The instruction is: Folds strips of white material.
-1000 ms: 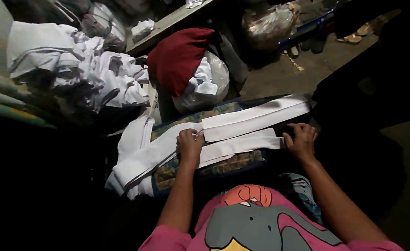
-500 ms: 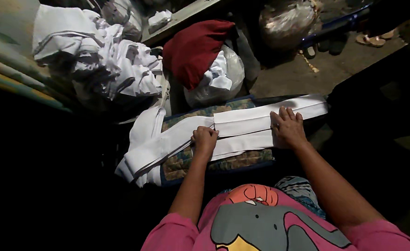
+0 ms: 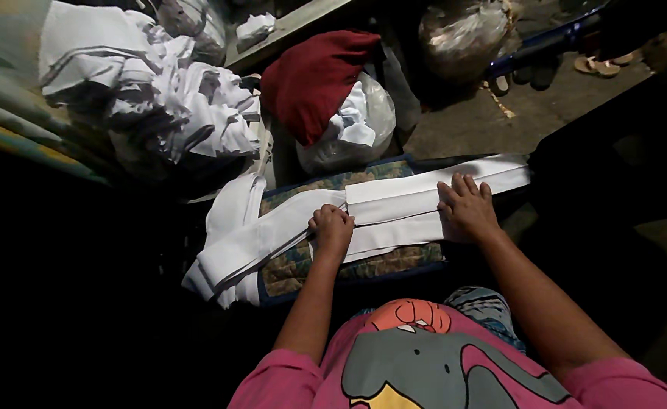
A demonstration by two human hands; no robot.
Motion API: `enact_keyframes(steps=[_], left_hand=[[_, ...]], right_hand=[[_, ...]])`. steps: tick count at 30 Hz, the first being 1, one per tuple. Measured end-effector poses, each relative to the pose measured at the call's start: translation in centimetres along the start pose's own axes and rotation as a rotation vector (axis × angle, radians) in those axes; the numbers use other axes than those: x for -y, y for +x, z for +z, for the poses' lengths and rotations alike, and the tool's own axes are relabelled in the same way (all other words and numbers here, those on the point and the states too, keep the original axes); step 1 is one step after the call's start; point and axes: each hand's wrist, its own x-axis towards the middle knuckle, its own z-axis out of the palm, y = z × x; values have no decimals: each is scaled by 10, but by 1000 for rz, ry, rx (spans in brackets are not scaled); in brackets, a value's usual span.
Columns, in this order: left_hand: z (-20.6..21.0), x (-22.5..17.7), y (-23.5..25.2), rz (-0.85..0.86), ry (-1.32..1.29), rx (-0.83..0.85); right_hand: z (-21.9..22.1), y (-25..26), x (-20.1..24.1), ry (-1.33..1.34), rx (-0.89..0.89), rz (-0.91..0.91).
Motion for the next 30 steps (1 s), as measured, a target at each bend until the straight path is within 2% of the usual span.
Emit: enact_keyframes(steps=[3,5,8,11,14,17,20,27,30], left_hand=[[6,3,0,34,28,-48],[9,4,-1,70,-1,-99],[15,7,-10,299,-78,-104],[27,-2,-25,557,-116,68],[42,-16,-34,686,-107,147],[50,-31,-37,702,-73,163],[50,-37,-36,688,-59,168],[44,-36,-32,638,-106,207],[43,-39,-34,644,-124,157]], right_hand=[[7,-1,-6,-34,25,-25],[9,-3,-10,14,-19,-37],[8,-18,-18,148,-295,8],[0,-52,-28,294,-418,246],[5,-79,-35,601,-351,555],[29,-90,-34,903,-169,685],[38,-92,-19,1046,-112,746],[20,-94,-14,1254,-288,674],[6,-92,-12,1275,-345,612]])
